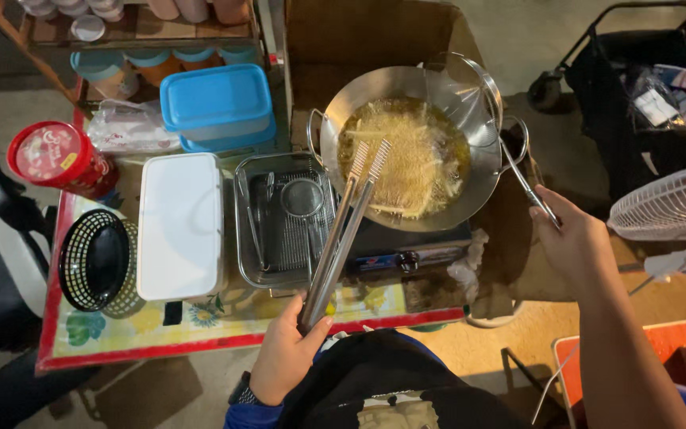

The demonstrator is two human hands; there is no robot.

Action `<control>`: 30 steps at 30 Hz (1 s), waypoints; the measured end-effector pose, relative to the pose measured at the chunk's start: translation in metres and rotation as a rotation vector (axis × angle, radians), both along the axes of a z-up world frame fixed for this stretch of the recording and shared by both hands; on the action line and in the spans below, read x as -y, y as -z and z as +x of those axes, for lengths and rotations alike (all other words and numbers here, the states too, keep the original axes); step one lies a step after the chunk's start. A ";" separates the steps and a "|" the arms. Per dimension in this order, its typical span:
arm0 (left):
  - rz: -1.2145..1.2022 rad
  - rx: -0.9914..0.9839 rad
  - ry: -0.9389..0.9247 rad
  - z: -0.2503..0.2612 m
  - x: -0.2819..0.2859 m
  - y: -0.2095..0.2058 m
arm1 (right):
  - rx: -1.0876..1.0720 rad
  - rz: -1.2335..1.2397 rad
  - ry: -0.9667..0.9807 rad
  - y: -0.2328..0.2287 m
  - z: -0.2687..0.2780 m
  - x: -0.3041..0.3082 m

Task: The person uses a spider strainer and tongs to stir and lift food frying in a wok of hot oil. They repeatedly submerge and lift the strainer to agitate the contents, then briefly open a plastic container to retrieve more food before returning to the wok.

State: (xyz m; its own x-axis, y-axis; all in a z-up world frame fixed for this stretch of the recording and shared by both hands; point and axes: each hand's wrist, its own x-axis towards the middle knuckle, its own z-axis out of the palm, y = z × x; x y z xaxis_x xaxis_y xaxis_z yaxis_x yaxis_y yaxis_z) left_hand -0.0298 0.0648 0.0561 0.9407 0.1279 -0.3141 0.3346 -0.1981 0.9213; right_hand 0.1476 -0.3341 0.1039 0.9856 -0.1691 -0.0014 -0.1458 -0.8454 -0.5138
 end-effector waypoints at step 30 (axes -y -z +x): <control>-0.005 0.165 -0.160 0.008 0.069 0.001 | -0.392 0.236 -0.296 -0.003 0.139 0.094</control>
